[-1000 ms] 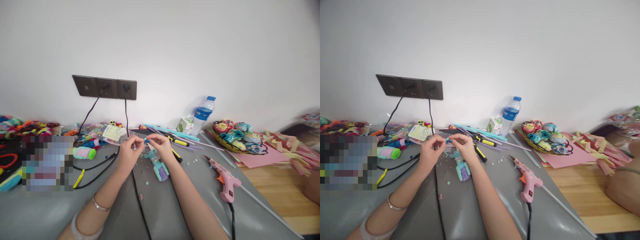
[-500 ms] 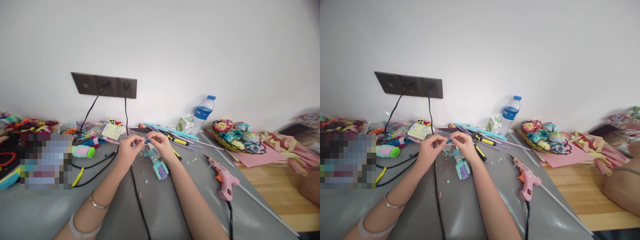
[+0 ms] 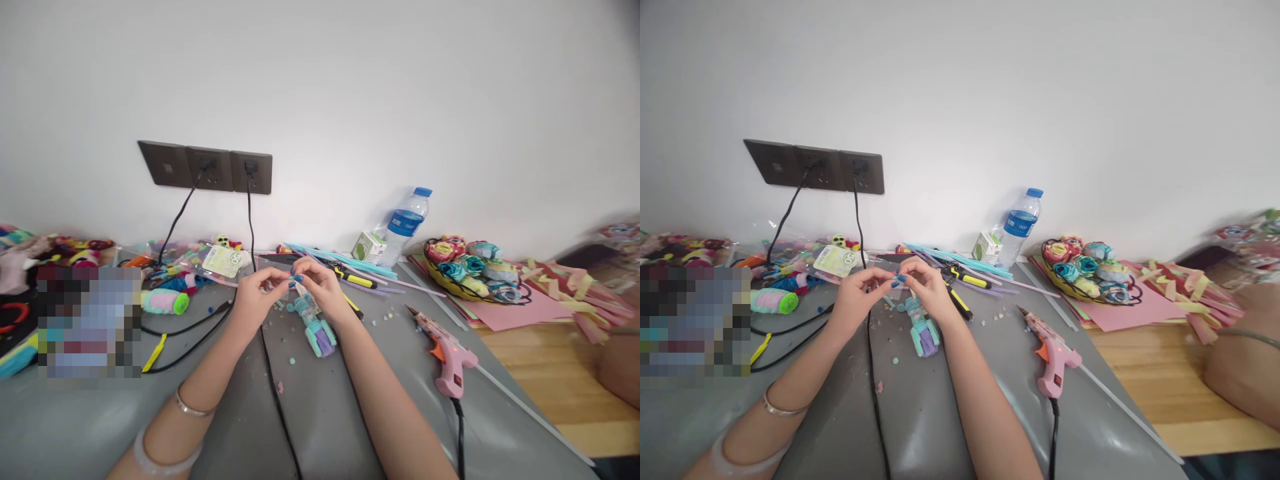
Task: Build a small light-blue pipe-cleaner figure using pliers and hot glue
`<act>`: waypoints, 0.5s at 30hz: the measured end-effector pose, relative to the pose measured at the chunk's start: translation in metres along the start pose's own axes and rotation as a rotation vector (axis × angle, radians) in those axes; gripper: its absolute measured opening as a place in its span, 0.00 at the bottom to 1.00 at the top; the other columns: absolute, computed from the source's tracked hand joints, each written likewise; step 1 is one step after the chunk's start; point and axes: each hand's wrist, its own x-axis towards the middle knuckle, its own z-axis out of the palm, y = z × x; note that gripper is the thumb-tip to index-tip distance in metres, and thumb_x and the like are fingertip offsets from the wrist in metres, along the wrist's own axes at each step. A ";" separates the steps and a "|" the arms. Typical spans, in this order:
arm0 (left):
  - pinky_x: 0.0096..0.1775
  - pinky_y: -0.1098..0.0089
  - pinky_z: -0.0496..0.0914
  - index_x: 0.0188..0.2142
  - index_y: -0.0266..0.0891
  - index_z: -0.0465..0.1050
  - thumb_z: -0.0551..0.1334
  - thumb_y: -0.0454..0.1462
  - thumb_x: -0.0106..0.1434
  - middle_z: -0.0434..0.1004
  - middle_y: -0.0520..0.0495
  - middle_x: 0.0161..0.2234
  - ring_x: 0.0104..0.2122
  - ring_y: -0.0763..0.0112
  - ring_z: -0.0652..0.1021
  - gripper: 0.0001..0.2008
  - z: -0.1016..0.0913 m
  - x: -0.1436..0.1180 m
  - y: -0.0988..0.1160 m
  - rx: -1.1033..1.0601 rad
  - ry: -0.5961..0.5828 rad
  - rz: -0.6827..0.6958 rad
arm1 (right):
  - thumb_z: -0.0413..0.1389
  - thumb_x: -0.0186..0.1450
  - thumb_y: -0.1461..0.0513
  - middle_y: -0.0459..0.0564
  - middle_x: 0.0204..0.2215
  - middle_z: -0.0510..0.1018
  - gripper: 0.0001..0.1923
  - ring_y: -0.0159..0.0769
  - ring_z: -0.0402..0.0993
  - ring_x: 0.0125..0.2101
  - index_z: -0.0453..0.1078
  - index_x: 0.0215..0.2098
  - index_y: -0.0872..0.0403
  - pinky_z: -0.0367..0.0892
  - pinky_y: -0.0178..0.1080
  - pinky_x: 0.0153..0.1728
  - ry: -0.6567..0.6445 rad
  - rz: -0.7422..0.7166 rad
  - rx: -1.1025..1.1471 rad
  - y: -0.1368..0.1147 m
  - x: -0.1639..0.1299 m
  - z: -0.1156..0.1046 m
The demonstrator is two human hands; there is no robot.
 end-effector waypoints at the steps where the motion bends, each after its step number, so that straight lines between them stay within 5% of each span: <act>1: 0.29 0.71 0.65 0.32 0.40 0.81 0.67 0.39 0.56 0.82 0.50 0.29 0.26 0.72 0.74 0.06 -0.001 0.001 0.001 -0.013 -0.007 0.007 | 0.63 0.64 0.49 0.50 0.36 0.72 0.15 0.39 0.69 0.39 0.73 0.32 0.52 0.65 0.41 0.42 0.017 -0.002 0.014 0.000 0.000 0.000; 15: 0.27 0.71 0.65 0.31 0.40 0.80 0.66 0.39 0.60 0.79 0.47 0.31 0.29 0.71 0.74 0.05 -0.004 0.002 0.001 0.015 -0.003 0.176 | 0.68 0.58 0.50 0.49 0.34 0.74 0.15 0.40 0.71 0.40 0.74 0.30 0.51 0.67 0.41 0.43 0.010 0.043 0.131 0.003 0.001 -0.002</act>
